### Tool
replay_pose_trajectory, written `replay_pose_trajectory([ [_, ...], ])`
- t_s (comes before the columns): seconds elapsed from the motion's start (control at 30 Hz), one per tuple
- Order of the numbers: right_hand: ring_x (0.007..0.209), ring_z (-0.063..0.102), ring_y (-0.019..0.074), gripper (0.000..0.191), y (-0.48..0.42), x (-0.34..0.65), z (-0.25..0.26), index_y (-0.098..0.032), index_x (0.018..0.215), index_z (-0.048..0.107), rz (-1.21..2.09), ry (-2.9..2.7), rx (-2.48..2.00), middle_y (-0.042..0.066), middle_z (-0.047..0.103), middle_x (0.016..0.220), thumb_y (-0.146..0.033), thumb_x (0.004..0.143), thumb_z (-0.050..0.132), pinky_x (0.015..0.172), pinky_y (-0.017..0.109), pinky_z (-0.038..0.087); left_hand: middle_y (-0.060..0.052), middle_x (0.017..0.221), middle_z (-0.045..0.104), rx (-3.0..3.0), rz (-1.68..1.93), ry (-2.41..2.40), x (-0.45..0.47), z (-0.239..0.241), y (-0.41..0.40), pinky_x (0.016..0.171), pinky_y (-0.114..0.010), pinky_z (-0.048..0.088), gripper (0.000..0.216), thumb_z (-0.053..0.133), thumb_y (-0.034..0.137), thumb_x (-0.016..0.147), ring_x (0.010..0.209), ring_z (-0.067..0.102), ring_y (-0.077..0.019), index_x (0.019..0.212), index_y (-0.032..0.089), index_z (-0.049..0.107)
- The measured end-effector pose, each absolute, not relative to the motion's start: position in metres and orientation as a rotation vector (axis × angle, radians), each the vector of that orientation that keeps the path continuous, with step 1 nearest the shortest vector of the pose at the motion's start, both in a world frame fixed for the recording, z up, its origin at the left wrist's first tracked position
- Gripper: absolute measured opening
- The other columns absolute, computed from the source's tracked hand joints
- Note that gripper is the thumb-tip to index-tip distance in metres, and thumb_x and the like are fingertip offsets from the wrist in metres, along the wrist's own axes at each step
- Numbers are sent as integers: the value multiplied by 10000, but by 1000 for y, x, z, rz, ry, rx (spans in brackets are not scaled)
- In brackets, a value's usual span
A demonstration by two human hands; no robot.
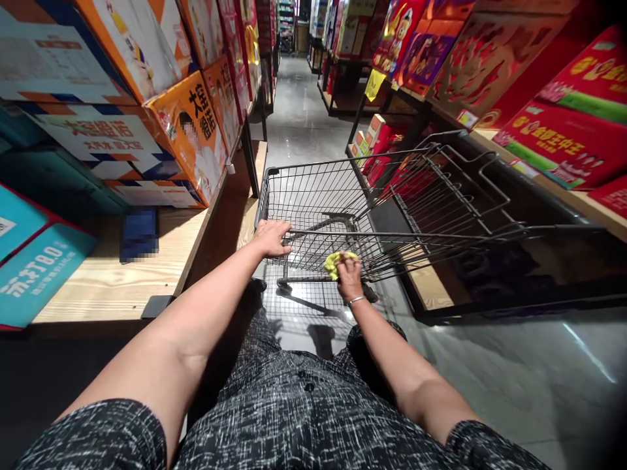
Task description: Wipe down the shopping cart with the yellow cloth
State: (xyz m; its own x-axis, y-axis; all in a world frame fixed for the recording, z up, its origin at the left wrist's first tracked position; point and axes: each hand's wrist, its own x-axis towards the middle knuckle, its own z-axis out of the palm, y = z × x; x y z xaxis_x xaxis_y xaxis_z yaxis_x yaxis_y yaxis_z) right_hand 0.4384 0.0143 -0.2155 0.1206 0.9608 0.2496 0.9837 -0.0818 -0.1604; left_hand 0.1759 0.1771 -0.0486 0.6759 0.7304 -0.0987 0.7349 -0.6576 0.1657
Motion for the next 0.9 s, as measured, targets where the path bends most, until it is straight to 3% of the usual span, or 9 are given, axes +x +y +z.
replay_pose_trajectory([
  [0.13, 1332, 425, 287, 542, 11, 418, -254, -230, 1233, 705, 182, -1965, -2227, 127, 529, 1507, -14, 804, 453, 1116, 451, 390, -89, 1338, 637, 2699, -60, 1204, 177, -47, 178, 1038, -490, 366, 546, 647, 576, 832, 1260, 546, -342, 1272, 258, 582],
  [0.3, 1295, 435, 277, 490, 21, 427, -229, -236, 1243, 706, 187, -1986, -2175, 112, 601, 1424, -44, 864, 461, 1099, 415, 353, -89, 1305, 647, 2706, -50, 1197, 175, -48, 178, 1047, -495, 362, 530, 644, 569, 838, 1248, 554, -336, 1269, 268, 578],
  [0.43, 1271, 395, 310, 482, 16, 458, -179, -288, 1293, 687, -119, -1902, -2072, 106, 597, 1394, -113, 871, 534, 1067, 477, 346, -86, 1340, 638, 2714, -38, 1190, 175, -49, 178, 1047, -496, 366, 514, 634, 564, 846, 1260, 554, -328, 1272, 283, 569],
  [0.63, 1407, 246, 357, 495, 13, 492, -129, -303, 1308, 669, -557, -1658, -1915, 98, 527, 1383, -182, 830, 624, 1195, 607, 229, -94, 1348, 631, 2715, -63, 1204, 177, -44, 177, 1065, -502, 367, 538, 641, 567, 849, 1294, 541, -329, 1295, 275, 569],
  [0.8, 1345, 325, 288, 404, 26, 468, -178, -318, 1220, 729, -352, -1706, -1967, 85, 532, 1311, -145, 895, 564, 1179, 484, 351, -89, 1397, 618, 2712, -61, 1199, 177, -43, 177, 1081, -504, 360, 577, 641, 602, 855, 1334, 518, -332, 1347, 313, 551],
  [0.9, 1240, 383, 269, 359, 32, 450, -212, -328, 1173, 763, -115, -1756, -2052, 76, 560, 1283, -173, 948, 530, 1139, 441, 394, -94, 1426, 598, 2706, -35, 1232, 178, -46, 178, 1067, -519, 358, 589, 514, 684, 924, 1328, 518, -335, 1396, 332, 529],
])
